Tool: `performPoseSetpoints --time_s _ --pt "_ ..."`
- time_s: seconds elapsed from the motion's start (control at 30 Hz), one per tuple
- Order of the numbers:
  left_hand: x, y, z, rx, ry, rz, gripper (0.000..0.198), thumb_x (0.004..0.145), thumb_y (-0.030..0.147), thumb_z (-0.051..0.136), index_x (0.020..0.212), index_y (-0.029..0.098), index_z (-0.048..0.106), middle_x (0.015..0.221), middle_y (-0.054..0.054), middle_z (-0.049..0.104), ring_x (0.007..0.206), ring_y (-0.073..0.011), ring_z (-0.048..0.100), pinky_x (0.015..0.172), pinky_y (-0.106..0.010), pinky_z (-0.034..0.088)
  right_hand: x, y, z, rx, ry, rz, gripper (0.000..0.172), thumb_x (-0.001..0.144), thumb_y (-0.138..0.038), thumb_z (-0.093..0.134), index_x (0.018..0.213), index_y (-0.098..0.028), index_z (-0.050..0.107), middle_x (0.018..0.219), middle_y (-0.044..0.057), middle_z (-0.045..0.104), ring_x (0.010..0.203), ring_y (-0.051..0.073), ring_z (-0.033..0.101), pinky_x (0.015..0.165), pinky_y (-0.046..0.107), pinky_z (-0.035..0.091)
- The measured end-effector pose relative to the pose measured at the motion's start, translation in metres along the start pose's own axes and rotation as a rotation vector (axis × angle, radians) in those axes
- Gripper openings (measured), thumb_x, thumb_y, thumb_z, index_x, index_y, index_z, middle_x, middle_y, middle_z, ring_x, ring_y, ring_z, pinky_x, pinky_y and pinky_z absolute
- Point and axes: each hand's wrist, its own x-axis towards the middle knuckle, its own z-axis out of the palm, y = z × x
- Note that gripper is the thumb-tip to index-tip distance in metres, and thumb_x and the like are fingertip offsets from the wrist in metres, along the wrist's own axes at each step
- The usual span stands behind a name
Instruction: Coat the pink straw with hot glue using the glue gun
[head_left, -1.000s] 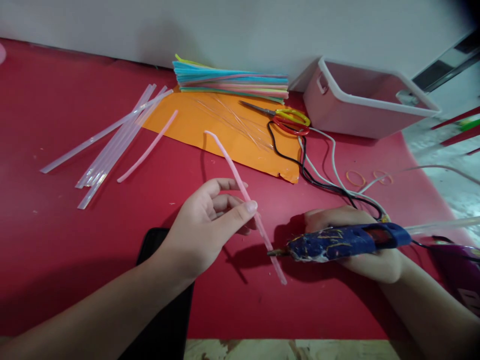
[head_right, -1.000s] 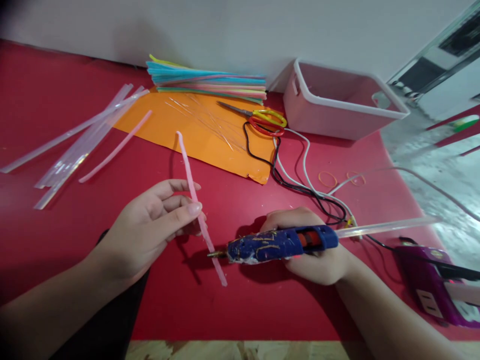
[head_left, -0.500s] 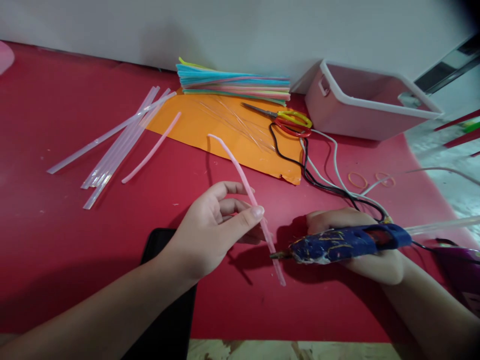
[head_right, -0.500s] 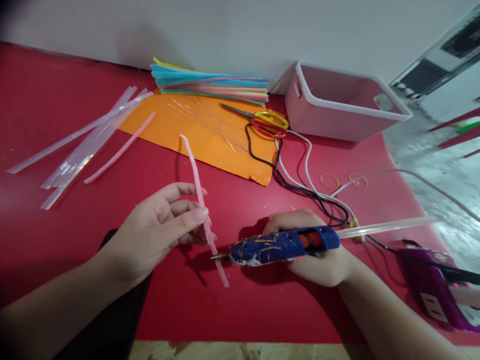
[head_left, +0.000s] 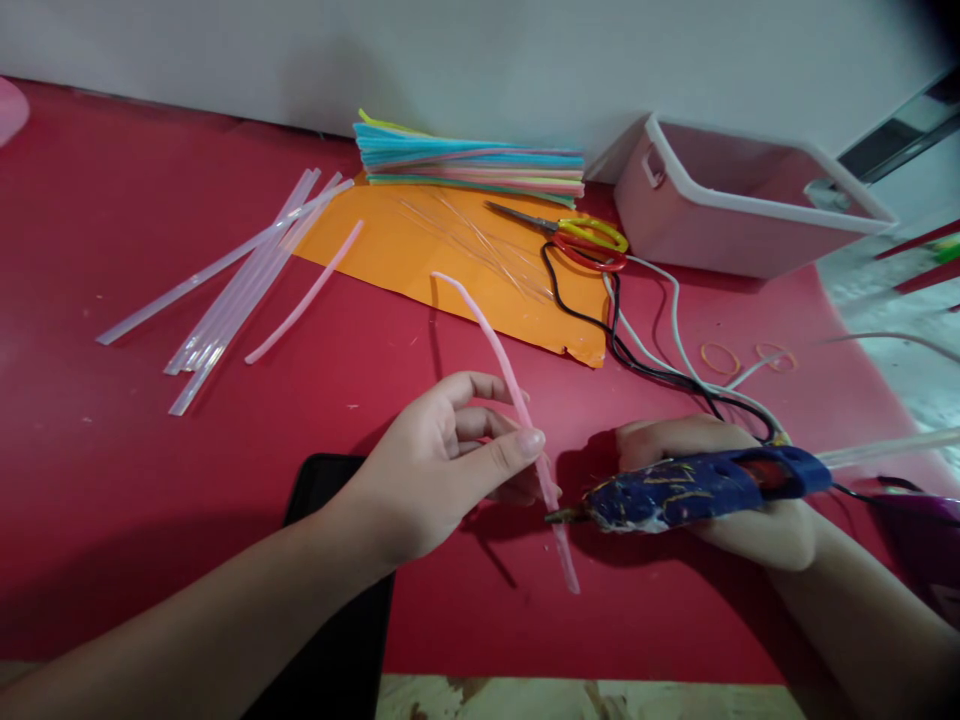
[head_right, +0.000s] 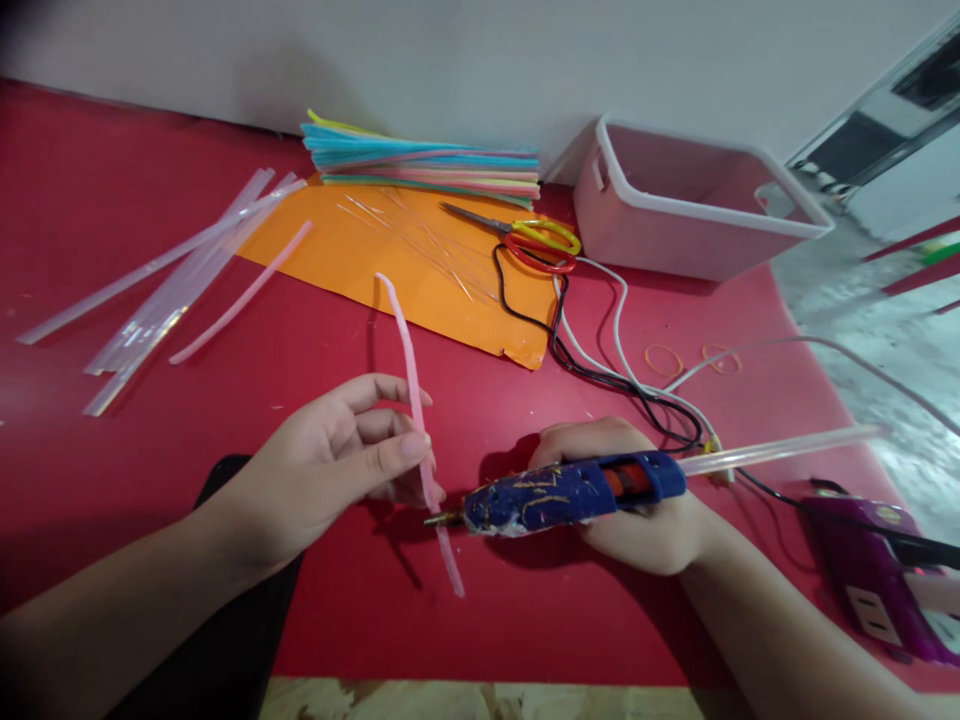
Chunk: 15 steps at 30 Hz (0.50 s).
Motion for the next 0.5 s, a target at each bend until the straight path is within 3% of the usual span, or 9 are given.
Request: performPoseSetpoints --time_s 0.33,0.5 --pt "-0.0021 0.0058 0.0036 -0.044 0.020 -0.018 0.037 0.073 0.016 0.087 0.096 0.020 0.059 0.066 0.006 0.071 0.063 -0.0095 0.067 0.067 -0.022 0.050 -0.0017 0.0007 -0.0013 -0.013 -0.051 0.033 0.040 0.096 -0.057 0.059 0.082 -0.020 0.066 0.069 0.008 0.070 0.056 0.018 0.061 0.050 0.032 0.043" --pt "-0.0033 0.0053 0.0044 -0.036 0.020 -0.037 0.040 0.070 0.015 0.089 0.096 0.019 0.059 0.066 0.006 0.070 0.061 -0.0081 0.065 0.064 -0.019 0.049 -0.0031 0.0040 -0.0006 0.005 -0.013 -0.011 0.044 0.095 -0.060 0.060 0.082 -0.019 0.068 0.067 0.005 0.067 0.054 0.016 0.057 0.049 0.029 0.041"
